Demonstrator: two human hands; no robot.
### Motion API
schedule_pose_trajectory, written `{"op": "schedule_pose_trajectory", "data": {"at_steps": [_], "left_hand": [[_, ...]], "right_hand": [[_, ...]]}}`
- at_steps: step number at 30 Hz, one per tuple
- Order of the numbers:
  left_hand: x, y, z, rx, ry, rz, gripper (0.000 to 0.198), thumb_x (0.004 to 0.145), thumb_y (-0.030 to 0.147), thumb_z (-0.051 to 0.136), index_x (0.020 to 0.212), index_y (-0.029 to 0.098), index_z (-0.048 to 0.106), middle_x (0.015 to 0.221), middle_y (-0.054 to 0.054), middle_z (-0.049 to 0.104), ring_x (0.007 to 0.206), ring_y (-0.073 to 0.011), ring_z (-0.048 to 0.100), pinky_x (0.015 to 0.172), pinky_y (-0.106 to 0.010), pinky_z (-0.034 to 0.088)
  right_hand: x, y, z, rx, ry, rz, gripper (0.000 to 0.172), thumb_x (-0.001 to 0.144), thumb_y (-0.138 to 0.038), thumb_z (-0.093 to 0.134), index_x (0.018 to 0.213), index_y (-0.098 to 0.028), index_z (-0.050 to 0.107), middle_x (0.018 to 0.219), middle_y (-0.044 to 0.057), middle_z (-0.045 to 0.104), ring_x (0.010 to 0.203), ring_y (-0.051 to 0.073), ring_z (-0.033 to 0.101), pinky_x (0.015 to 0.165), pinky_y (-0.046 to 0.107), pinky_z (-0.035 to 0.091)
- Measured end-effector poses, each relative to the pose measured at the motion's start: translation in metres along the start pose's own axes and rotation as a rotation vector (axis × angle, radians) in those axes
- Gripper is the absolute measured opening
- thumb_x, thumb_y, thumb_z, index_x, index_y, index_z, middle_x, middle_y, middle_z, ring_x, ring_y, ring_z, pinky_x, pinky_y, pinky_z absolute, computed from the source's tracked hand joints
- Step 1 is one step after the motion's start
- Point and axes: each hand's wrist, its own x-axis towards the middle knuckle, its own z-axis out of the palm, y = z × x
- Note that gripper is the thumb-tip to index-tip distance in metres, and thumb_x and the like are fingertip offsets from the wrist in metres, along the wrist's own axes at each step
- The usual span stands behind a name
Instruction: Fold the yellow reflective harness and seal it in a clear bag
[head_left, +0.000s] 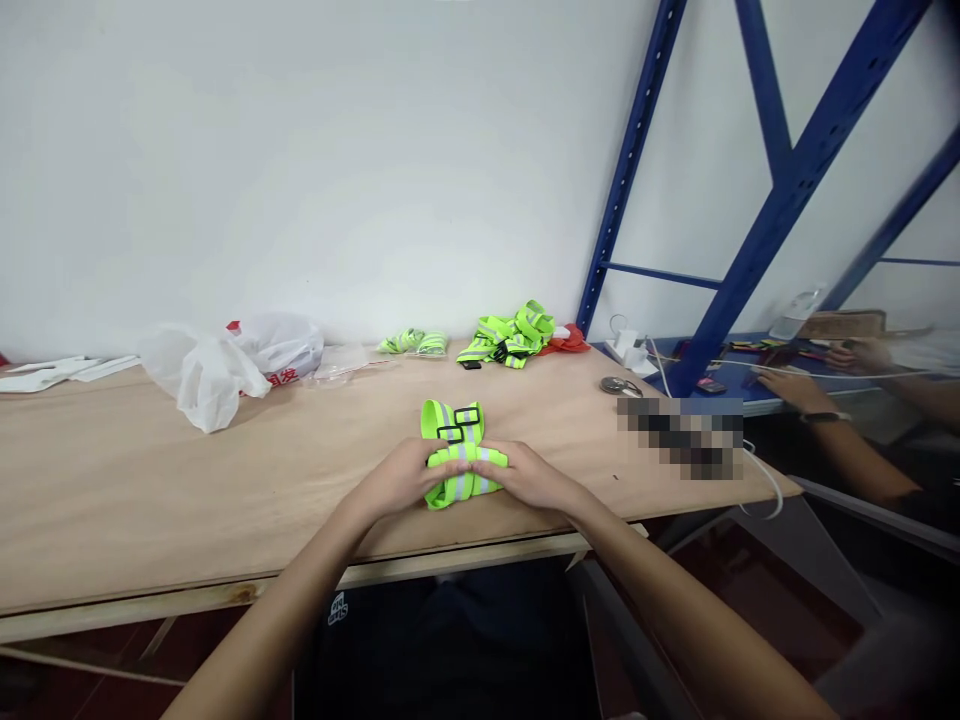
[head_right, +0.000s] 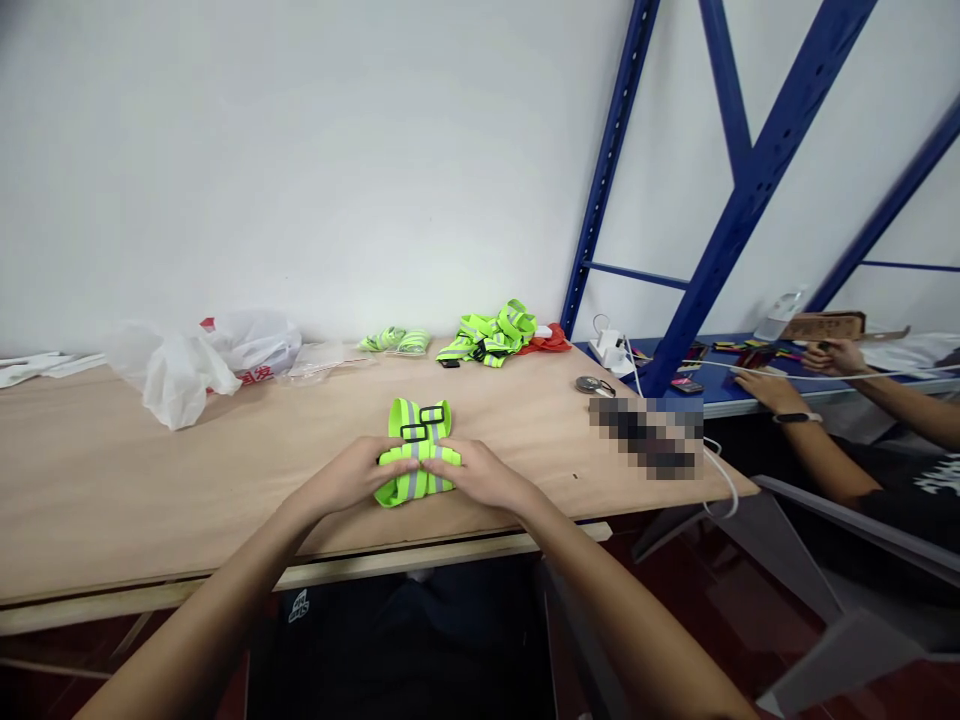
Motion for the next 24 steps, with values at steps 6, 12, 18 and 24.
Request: {"op": "schedule_pose_trajectory", "data": {"at_steps": [6,12,18,24], "left_hand": [[0.036,-0.02,0.008,0.111,0.14,-0.095,0.054,0.098,0.062,0.04,0.074,0.018,0.06,0.069,-0.002,0.06,0.064,-0.019,0.056,0.059,-0.028,0.039],[0.042,-0.016,0.01,0.27,0.325,-0.065,0.024,0.097,0.039,0.053,0.083,0.02,0.057,0.087,-0.005,0.062,0.082,-0.0214,0.059,0.071,-0.029,0.041],[0.012,-0.018,0.005,0.312,0.207,0.13,0.036,0.103,0.045,0.043,0.108,0.018,0.066,0.108,-0.01,0.071,0.1,-0.024,0.065,0.092,-0.035,0.049],[0.0,-0.026,0.025,0.484,0.116,0.153,0.051,0.105,0.037,0.033,0.145,0.01,0.049,0.153,-0.017,0.049,0.144,-0.028,0.043,0.119,-0.044,0.033]], "right_hand": [[0.02,0.013,-0.001,-0.396,0.032,0.129,0.045,0.102,-0.053,0.042,0.085,-0.019,0.066,0.094,0.009,0.073,0.087,0.025,0.065,0.081,0.036,0.05],[0.02,0.016,0.013,-0.769,0.274,0.17,0.049,0.096,-0.058,0.055,0.12,-0.015,0.059,0.117,0.017,0.064,0.105,0.031,0.062,0.084,0.04,0.051],[0.021,0.016,0.017,-0.884,0.28,-0.06,0.029,0.098,-0.04,0.059,0.116,-0.017,0.064,0.122,0.018,0.062,0.11,0.031,0.058,0.09,0.043,0.049],[0.019,0.014,0.015,-0.934,0.122,-0.142,0.03,0.104,-0.027,0.045,0.096,-0.016,0.071,0.096,0.015,0.07,0.097,0.028,0.064,0.087,0.041,0.05]]}}
